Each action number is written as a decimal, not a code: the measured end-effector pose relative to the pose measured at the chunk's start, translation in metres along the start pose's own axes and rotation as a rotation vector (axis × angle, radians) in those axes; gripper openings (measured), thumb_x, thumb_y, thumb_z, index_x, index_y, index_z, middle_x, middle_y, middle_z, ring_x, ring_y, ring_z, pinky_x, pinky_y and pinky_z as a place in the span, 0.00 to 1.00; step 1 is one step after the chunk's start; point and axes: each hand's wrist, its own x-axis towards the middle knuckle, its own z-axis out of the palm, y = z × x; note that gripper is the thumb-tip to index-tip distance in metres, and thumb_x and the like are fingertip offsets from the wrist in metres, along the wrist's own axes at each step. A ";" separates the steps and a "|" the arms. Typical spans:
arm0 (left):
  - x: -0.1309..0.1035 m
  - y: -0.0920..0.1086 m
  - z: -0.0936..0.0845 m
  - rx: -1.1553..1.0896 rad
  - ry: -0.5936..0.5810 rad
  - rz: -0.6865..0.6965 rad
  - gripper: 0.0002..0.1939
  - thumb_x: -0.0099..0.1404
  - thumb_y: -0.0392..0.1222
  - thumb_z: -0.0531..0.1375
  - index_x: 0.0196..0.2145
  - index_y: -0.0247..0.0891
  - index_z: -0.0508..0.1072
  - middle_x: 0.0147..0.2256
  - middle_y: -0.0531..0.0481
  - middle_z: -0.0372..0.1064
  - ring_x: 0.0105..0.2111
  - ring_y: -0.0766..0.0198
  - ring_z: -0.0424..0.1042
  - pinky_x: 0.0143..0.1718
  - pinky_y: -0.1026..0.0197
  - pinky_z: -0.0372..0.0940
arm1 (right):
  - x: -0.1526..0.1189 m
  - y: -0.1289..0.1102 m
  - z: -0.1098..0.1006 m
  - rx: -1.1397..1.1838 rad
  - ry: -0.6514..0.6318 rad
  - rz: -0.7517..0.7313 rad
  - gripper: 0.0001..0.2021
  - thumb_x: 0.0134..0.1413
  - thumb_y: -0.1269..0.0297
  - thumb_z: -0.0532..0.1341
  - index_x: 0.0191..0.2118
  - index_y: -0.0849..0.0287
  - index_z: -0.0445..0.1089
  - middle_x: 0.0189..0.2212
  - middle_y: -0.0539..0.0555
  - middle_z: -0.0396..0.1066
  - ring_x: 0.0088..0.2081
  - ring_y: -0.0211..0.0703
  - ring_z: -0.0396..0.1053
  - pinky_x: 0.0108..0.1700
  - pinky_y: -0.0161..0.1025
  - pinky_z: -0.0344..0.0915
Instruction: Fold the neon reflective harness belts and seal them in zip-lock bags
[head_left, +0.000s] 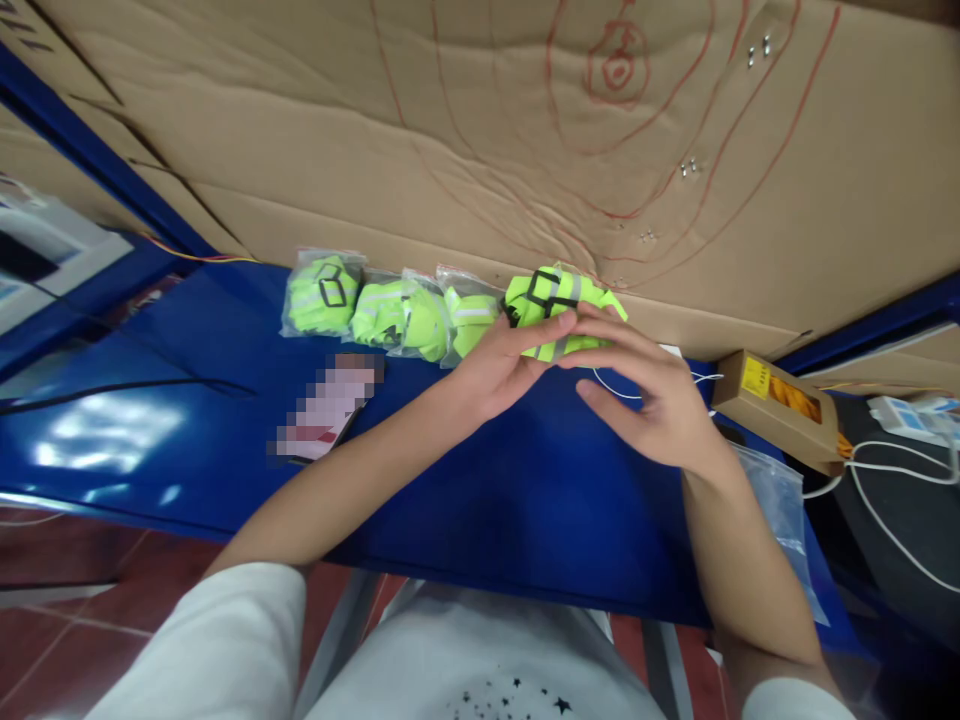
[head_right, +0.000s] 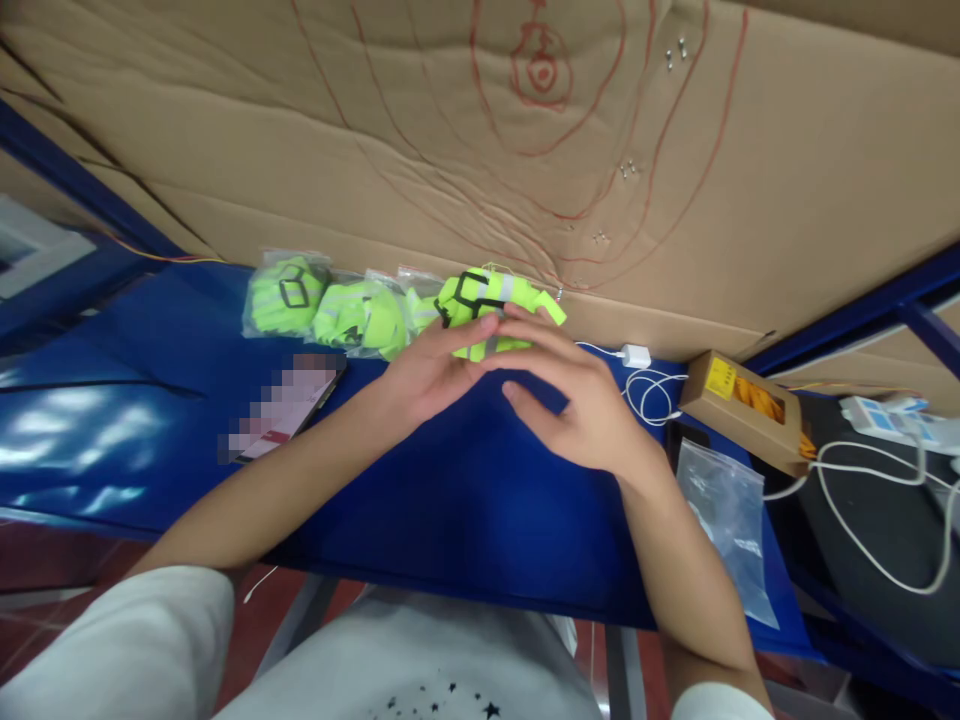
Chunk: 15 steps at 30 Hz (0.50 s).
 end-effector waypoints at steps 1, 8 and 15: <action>0.001 -0.001 0.000 0.016 -0.006 0.009 0.12 0.58 0.40 0.74 0.39 0.37 0.80 0.44 0.49 0.80 0.53 0.55 0.77 0.56 0.57 0.70 | 0.000 0.002 -0.002 0.038 0.086 0.047 0.11 0.67 0.62 0.61 0.50 0.48 0.77 0.57 0.52 0.75 0.65 0.53 0.68 0.71 0.59 0.61; -0.012 -0.008 0.007 0.247 -0.126 -0.051 0.27 0.50 0.40 0.78 0.48 0.37 0.78 0.46 0.46 0.80 0.51 0.49 0.78 0.57 0.47 0.69 | -0.004 0.024 -0.003 0.438 0.207 0.347 0.37 0.55 0.36 0.67 0.66 0.46 0.65 0.69 0.53 0.63 0.68 0.55 0.64 0.67 0.54 0.66; -0.030 0.006 0.010 0.645 -0.207 0.172 0.28 0.56 0.40 0.76 0.54 0.44 0.77 0.55 0.43 0.74 0.66 0.47 0.64 0.66 0.50 0.60 | -0.013 -0.006 -0.017 0.543 0.078 0.387 0.41 0.43 0.46 0.78 0.64 0.42 0.69 0.64 0.52 0.71 0.63 0.62 0.70 0.63 0.59 0.71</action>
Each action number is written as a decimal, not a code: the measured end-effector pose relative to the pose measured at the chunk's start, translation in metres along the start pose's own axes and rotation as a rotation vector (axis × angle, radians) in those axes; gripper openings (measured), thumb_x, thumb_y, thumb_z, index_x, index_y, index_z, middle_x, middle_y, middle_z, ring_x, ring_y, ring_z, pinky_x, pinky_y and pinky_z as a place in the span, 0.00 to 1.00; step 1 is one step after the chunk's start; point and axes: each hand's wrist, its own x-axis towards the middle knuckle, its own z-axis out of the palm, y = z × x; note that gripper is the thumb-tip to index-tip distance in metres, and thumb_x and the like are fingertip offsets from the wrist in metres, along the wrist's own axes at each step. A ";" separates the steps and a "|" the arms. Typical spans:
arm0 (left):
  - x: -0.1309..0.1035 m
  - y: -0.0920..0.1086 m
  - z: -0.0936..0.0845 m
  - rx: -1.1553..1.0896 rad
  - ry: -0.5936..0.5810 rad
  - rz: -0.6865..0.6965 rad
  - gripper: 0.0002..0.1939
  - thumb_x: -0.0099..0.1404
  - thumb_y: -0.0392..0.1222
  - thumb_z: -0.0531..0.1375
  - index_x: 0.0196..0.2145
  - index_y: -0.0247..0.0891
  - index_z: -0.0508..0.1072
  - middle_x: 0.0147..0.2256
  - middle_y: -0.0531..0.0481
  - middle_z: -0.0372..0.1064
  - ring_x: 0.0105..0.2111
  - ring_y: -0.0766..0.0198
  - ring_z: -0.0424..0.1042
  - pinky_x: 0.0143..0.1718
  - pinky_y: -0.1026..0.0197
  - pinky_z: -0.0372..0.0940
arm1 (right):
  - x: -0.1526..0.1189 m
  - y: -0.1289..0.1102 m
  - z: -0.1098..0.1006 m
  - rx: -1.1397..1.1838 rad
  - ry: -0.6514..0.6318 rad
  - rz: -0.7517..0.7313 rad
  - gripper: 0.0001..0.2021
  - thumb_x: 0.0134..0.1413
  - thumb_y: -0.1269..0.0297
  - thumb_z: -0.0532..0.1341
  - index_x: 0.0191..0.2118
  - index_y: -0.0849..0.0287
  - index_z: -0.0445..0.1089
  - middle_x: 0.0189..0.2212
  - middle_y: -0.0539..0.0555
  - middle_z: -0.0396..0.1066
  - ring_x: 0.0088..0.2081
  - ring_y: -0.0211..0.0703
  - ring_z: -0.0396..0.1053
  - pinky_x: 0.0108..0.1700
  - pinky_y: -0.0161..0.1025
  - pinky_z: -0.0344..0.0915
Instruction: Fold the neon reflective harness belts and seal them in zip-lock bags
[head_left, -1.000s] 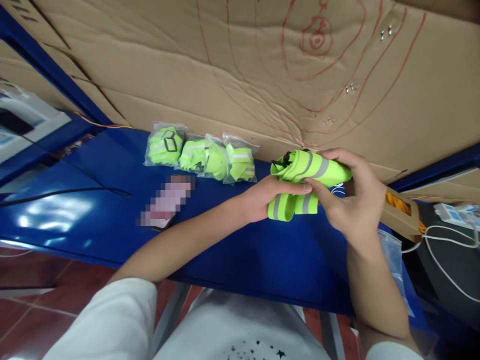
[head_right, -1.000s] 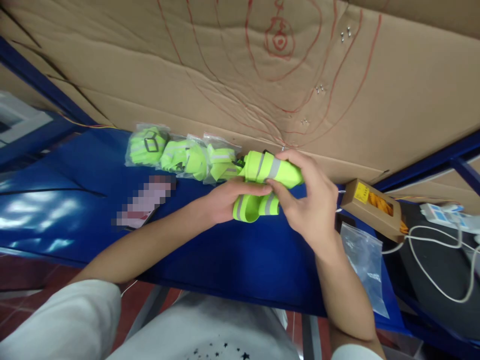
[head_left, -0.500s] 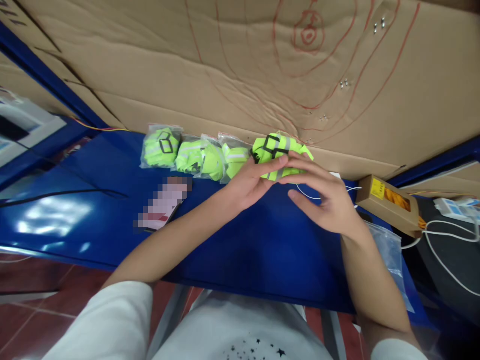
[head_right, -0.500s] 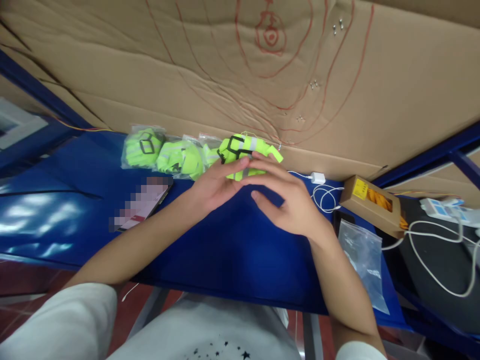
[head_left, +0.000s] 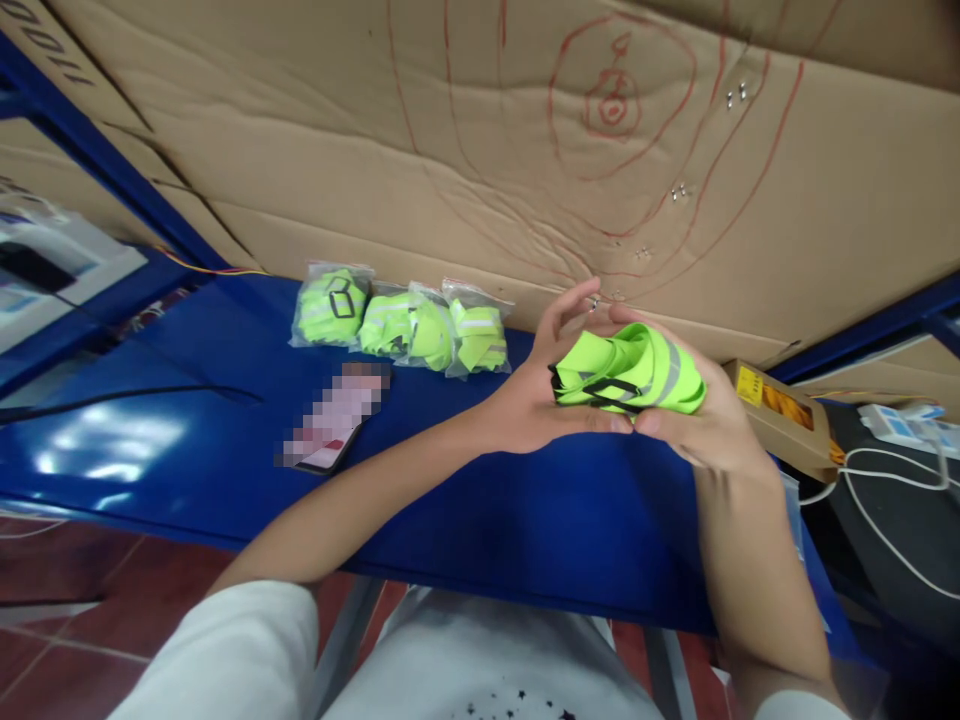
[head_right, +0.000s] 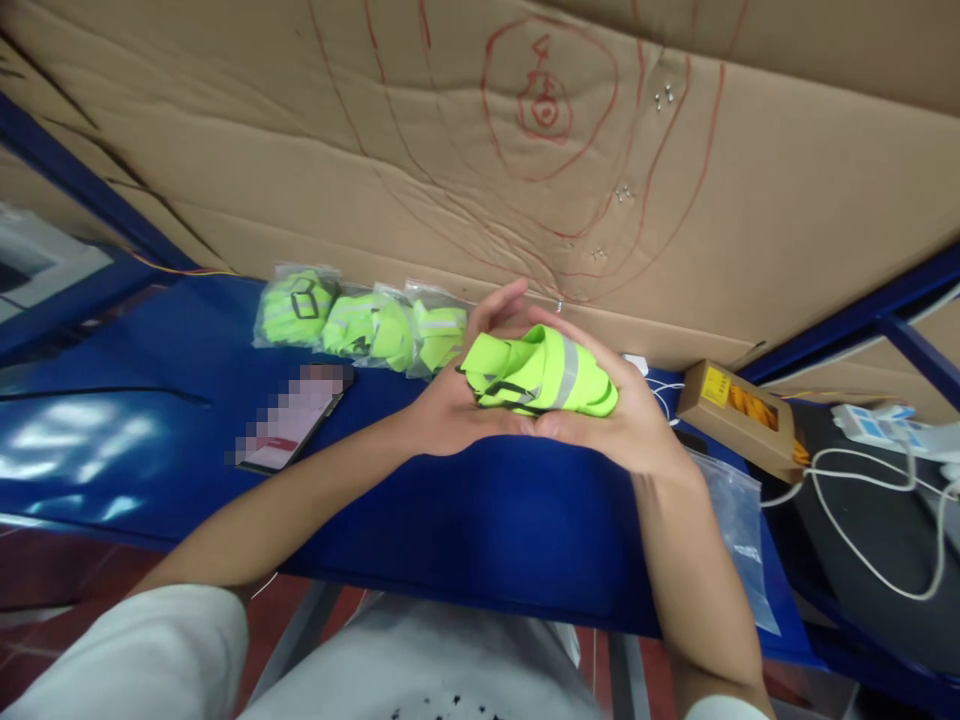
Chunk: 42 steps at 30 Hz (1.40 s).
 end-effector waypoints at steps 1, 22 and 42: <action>-0.001 0.001 0.000 0.001 -0.014 0.003 0.30 0.55 0.39 0.76 0.55 0.45 0.77 0.57 0.43 0.73 0.67 0.47 0.62 0.66 0.50 0.60 | -0.005 -0.004 -0.002 -0.027 0.001 -0.016 0.40 0.43 0.50 0.78 0.64 0.41 0.70 0.63 0.52 0.71 0.63 0.61 0.71 0.64 0.59 0.70; -0.075 -0.064 0.040 -0.611 0.195 -0.505 0.26 0.59 0.49 0.75 0.53 0.37 0.79 0.53 0.40 0.78 0.54 0.50 0.77 0.55 0.56 0.69 | -0.107 0.090 0.092 -0.313 0.453 0.259 0.26 0.70 0.48 0.54 0.67 0.51 0.65 0.71 0.63 0.57 0.69 0.61 0.59 0.69 0.63 0.58; -0.072 -0.080 -0.028 -0.660 0.164 -0.672 0.27 0.50 0.48 0.79 0.44 0.32 0.82 0.42 0.38 0.82 0.38 0.54 0.81 0.43 0.57 0.74 | -0.120 0.062 -0.017 -1.238 -0.036 -0.200 0.20 0.64 0.76 0.57 0.55 0.48 0.75 0.58 0.53 0.77 0.58 0.59 0.74 0.62 0.63 0.57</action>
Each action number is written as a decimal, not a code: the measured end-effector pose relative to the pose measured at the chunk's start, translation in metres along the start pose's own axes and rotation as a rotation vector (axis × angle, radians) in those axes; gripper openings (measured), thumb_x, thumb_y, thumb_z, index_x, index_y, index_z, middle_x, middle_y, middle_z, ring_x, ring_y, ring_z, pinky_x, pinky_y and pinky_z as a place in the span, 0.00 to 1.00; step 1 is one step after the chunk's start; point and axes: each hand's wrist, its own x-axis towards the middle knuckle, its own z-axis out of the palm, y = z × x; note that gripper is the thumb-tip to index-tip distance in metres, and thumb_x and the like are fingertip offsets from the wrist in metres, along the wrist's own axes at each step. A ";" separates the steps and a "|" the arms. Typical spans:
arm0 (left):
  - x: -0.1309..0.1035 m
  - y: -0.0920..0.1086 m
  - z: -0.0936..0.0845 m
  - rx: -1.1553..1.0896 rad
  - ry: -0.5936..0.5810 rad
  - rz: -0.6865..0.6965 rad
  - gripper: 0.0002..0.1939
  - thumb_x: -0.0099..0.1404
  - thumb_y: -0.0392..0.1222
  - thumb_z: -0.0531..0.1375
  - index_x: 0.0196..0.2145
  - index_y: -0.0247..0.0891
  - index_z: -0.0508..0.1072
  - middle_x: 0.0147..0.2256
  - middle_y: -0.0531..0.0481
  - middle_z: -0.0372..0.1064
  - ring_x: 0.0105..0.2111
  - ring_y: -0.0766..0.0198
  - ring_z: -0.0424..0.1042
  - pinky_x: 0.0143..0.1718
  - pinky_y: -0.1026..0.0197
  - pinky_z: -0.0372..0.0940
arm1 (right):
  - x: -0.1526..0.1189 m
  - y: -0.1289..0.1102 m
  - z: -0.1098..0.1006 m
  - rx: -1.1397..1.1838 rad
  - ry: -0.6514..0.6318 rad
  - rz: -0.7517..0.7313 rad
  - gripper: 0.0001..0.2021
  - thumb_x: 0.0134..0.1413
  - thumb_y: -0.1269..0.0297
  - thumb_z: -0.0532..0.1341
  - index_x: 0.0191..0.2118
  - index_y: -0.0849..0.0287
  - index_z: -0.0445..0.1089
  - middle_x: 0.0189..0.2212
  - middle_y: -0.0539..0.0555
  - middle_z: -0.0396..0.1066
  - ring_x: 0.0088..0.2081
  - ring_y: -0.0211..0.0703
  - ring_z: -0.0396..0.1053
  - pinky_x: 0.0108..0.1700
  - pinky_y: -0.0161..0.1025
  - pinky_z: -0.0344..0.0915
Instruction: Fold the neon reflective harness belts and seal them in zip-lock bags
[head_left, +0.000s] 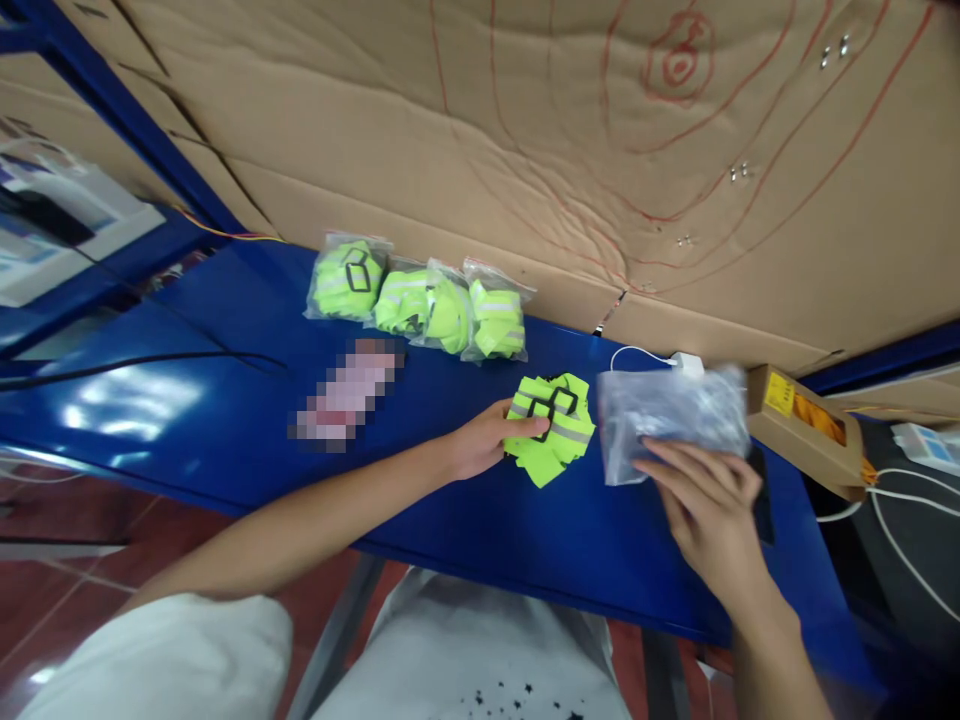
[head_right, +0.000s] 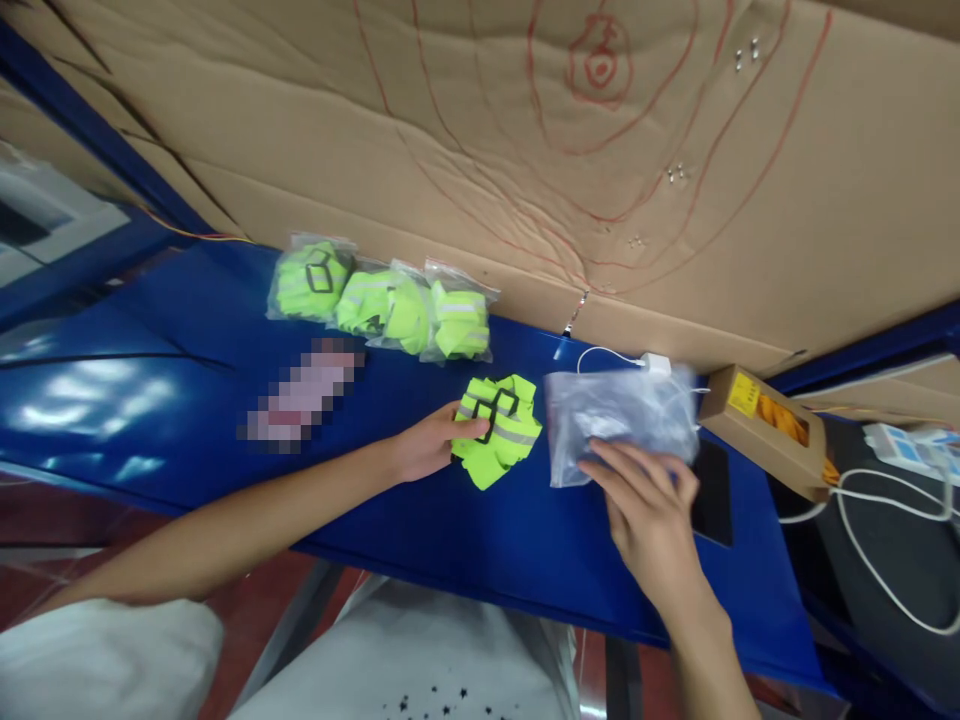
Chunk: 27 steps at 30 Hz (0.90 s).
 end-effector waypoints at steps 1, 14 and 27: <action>0.000 0.002 0.000 -0.004 0.012 0.015 0.26 0.51 0.48 0.79 0.44 0.32 0.81 0.43 0.39 0.82 0.39 0.55 0.81 0.43 0.58 0.74 | 0.010 0.001 0.000 0.052 -0.097 -0.056 0.23 0.63 0.80 0.54 0.54 0.49 0.75 0.58 0.53 0.76 0.60 0.57 0.73 0.65 0.64 0.55; 0.000 0.010 -0.002 0.270 0.110 0.105 0.31 0.48 0.42 0.80 0.49 0.37 0.80 0.47 0.43 0.81 0.46 0.52 0.80 0.51 0.54 0.72 | 0.060 -0.020 0.082 0.271 -0.095 0.283 0.13 0.70 0.60 0.57 0.49 0.58 0.76 0.45 0.60 0.79 0.46 0.56 0.78 0.48 0.52 0.74; -0.011 0.000 0.001 0.332 -0.246 -0.193 0.31 0.53 0.43 0.77 0.54 0.39 0.76 0.49 0.45 0.79 0.46 0.57 0.79 0.50 0.56 0.72 | 0.051 -0.027 0.069 0.630 0.106 0.134 0.19 0.66 0.74 0.58 0.56 0.48 0.77 0.46 0.54 0.77 0.46 0.46 0.75 0.49 0.44 0.72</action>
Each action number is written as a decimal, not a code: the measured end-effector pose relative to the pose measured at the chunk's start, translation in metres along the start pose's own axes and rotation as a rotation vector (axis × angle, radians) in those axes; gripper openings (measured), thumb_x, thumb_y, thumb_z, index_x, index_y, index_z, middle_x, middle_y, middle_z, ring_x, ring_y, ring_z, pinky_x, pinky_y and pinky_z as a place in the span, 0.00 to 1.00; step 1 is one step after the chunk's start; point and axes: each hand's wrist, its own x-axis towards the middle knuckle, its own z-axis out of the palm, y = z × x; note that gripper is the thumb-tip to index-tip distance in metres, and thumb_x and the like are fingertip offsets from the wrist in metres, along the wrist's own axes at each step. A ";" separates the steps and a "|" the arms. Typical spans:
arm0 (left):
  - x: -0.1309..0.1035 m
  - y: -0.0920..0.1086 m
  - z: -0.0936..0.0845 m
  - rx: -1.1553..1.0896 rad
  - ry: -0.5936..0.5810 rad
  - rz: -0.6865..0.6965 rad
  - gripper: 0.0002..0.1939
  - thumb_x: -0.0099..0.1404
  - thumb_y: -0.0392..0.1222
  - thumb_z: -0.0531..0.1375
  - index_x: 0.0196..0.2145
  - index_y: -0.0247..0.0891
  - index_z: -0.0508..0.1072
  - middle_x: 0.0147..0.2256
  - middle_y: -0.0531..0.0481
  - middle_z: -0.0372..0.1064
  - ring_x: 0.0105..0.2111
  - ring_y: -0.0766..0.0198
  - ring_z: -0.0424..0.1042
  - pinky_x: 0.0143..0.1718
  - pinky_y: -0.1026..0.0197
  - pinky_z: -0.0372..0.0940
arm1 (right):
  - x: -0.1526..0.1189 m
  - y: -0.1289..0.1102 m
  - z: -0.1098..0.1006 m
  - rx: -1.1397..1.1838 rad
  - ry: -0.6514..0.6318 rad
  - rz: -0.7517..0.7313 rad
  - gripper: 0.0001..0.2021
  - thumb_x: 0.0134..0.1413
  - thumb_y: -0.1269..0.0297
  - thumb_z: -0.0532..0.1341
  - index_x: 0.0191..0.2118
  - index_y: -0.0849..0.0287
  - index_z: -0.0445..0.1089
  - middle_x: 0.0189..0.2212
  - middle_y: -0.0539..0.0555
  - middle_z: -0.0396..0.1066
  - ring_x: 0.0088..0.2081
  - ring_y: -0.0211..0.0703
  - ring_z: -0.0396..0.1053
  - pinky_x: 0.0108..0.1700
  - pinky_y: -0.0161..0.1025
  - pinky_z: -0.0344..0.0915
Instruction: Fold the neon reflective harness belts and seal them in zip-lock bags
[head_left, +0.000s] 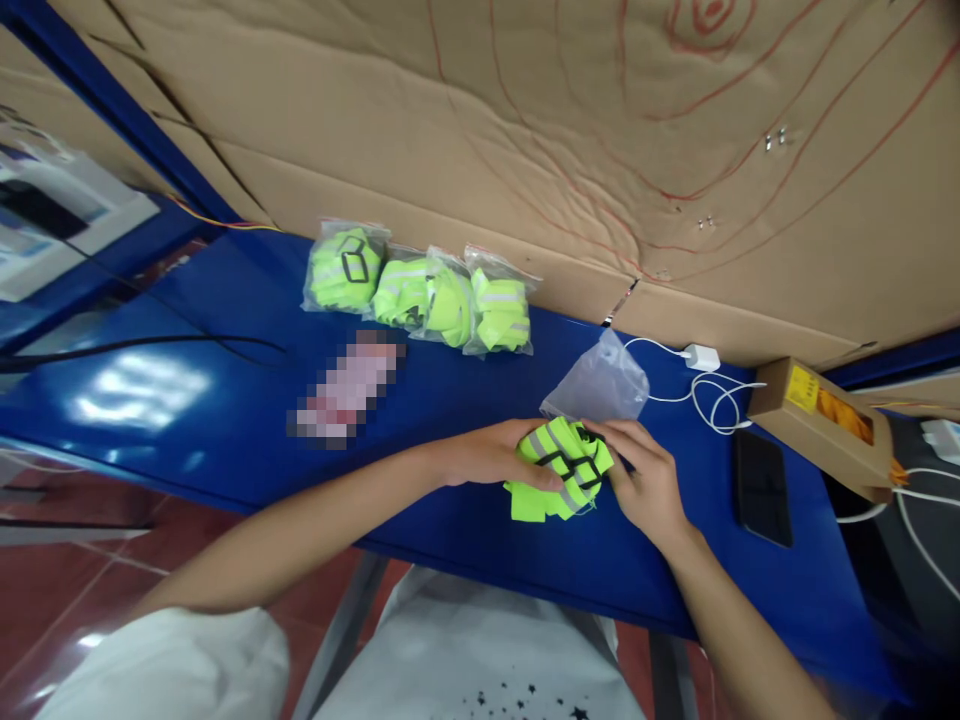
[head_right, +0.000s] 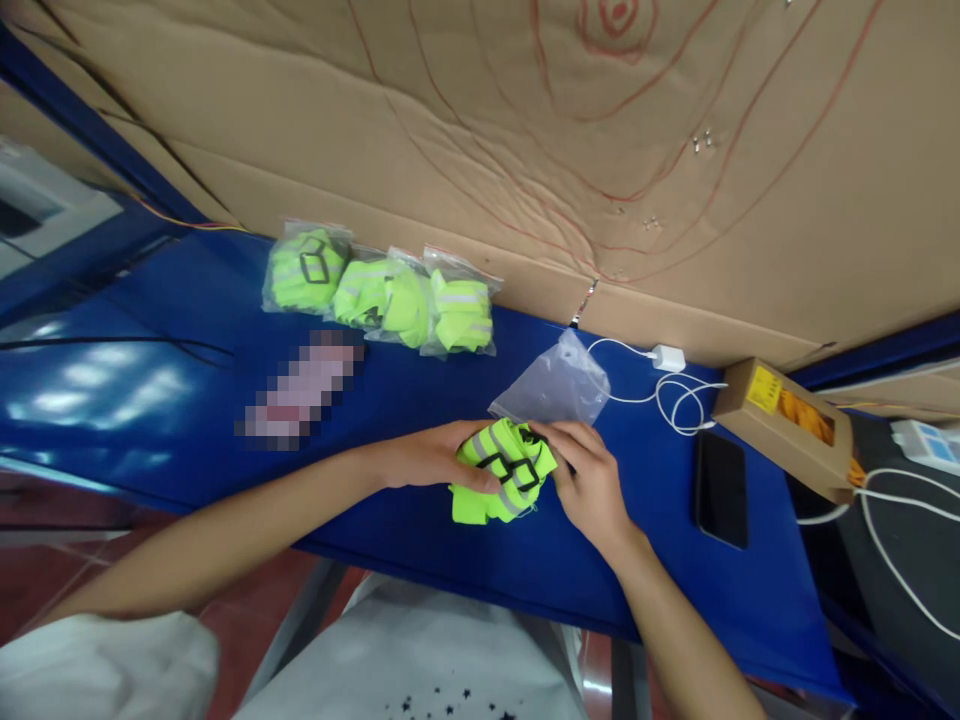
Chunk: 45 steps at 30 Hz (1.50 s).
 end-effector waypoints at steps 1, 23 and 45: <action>-0.001 0.001 -0.001 0.004 0.027 -0.025 0.32 0.53 0.44 0.78 0.54 0.39 0.75 0.49 0.44 0.79 0.46 0.57 0.79 0.50 0.56 0.72 | 0.000 -0.002 -0.001 0.036 0.029 0.042 0.18 0.67 0.73 0.59 0.56 0.48 0.77 0.46 0.54 0.77 0.46 0.45 0.76 0.48 0.43 0.72; 0.004 -0.002 0.014 0.026 0.446 0.281 0.27 0.57 0.48 0.75 0.48 0.37 0.68 0.43 0.50 0.73 0.44 0.60 0.72 0.49 0.57 0.66 | -0.006 -0.024 0.006 -0.168 0.098 -0.328 0.35 0.61 0.83 0.63 0.70 0.50 0.63 0.46 0.58 0.71 0.48 0.45 0.73 0.51 0.43 0.74; 0.012 -0.017 0.025 0.039 0.450 0.479 0.30 0.59 0.50 0.74 0.49 0.43 0.61 0.48 0.49 0.71 0.49 0.59 0.73 0.51 0.58 0.68 | 0.001 -0.022 0.031 0.722 0.083 0.558 0.24 0.61 0.48 0.67 0.57 0.54 0.69 0.52 0.57 0.78 0.51 0.49 0.77 0.53 0.44 0.76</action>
